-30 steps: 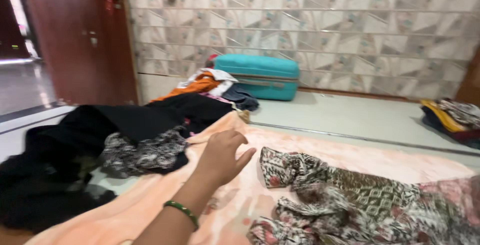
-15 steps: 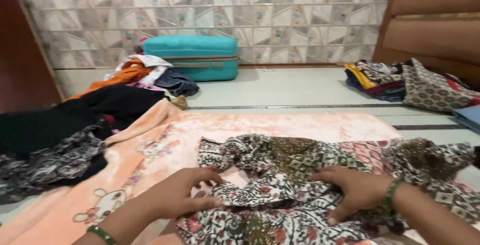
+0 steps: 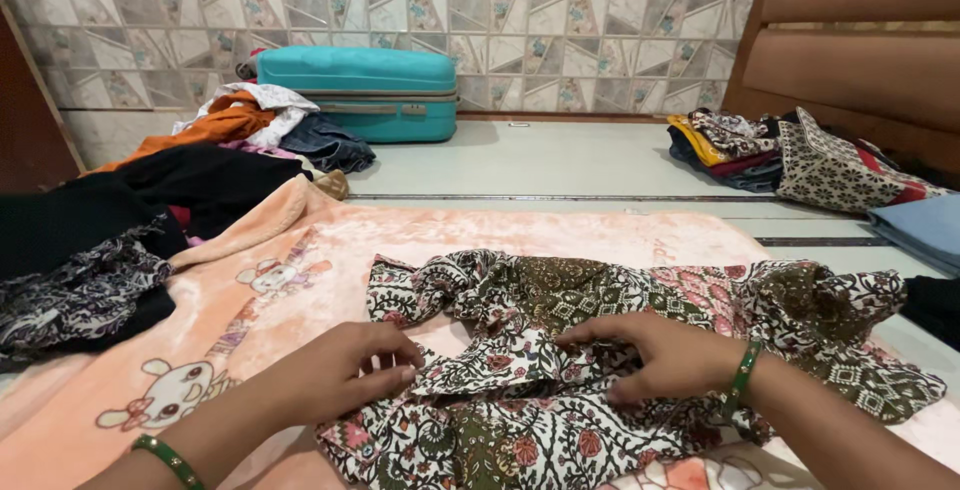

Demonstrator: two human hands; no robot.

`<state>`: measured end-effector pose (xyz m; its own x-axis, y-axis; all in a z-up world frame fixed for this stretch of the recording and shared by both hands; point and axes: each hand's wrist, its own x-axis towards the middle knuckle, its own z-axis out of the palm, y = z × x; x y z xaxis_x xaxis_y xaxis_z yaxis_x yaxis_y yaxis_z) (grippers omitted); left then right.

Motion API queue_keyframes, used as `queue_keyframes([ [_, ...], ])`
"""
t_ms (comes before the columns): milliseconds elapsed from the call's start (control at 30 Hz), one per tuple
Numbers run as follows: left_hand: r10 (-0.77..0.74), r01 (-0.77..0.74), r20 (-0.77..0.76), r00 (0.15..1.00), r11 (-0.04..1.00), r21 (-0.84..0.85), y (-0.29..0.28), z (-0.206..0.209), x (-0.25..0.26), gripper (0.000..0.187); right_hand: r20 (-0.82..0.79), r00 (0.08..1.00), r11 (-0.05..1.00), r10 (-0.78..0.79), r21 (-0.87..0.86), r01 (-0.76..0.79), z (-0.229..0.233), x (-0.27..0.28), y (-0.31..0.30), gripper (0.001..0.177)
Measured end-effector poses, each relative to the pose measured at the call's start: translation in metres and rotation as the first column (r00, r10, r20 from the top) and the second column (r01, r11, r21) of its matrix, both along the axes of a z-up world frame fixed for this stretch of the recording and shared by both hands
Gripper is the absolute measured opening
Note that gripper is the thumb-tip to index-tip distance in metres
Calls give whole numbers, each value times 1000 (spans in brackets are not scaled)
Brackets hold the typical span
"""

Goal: The person folds a black garment and a patterned dress on a bed, smooths the fabric with their hands, and places them onto a stack of clothes.

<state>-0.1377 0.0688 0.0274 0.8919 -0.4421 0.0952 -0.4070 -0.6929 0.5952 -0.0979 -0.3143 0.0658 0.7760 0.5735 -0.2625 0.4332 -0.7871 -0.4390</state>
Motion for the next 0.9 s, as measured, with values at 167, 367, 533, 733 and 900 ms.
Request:
queue_keyframes([
  [167, -163, 165, 211, 964, 986, 9, -5, 11, -9, 50, 57, 998, 986, 17, 164, -26, -11, -13, 26, 72],
  [367, -58, 56, 42, 997, 997, 59, -21, 22, -24, 73, 167, 970, 947, 176, 241, -214, -14, -30, 41, 73],
  [533, -130, 137, 124, 984, 989, -52, -19, 15, -19, 75, 206, 957, 868, 207, 412, -276, -12, -45, 54, 88],
  [733, -267, 274, 259, 928, 962, 9, -24, 11, -23, 57, 357, 919, 826, 167, 459, -328, -20, -44, 59, 40],
  [900, -298, 296, 320, 899, 954, 55, -24, 10, -23, 56, 202, 978, 853, 54, 499, -151, -24, -42, 57, 61],
])
